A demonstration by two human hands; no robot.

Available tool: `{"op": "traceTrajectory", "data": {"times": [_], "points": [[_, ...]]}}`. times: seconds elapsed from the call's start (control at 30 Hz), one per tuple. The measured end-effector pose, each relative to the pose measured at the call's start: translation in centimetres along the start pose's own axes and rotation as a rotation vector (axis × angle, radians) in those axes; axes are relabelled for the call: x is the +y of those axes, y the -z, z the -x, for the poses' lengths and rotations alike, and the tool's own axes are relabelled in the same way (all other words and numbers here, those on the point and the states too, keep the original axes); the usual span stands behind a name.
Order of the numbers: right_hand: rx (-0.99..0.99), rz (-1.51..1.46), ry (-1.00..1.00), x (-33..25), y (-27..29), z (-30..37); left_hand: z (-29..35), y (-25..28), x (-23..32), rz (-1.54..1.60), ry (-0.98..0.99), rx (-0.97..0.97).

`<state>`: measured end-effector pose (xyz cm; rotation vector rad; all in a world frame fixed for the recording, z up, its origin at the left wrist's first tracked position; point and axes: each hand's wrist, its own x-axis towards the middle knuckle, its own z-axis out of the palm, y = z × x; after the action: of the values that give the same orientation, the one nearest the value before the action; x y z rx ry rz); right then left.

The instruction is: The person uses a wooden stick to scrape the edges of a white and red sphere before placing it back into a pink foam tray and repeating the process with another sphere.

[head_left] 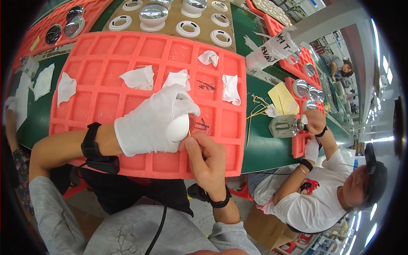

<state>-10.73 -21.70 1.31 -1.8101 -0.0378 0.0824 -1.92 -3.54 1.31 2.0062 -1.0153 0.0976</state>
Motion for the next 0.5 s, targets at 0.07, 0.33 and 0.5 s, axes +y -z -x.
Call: {"op": "traceTrajectory", "data": {"times": [0.07, 0.33, 0.5], "points": [[0.002, -0.007, 0.000, 0.14, 0.09, 0.28, -0.05, 0.19, -0.05, 0.038, 0.009, -0.021], [-0.018, -0.007, -0.010, 0.36, 0.38, 0.25, -0.22, 0.41, -0.44, 0.035, 0.016, -0.029], [-0.020, 0.000, 0.005, 0.15, 0.38, 0.22, -0.12, 0.30, -0.21, 0.028, 0.018, -0.038]]}}
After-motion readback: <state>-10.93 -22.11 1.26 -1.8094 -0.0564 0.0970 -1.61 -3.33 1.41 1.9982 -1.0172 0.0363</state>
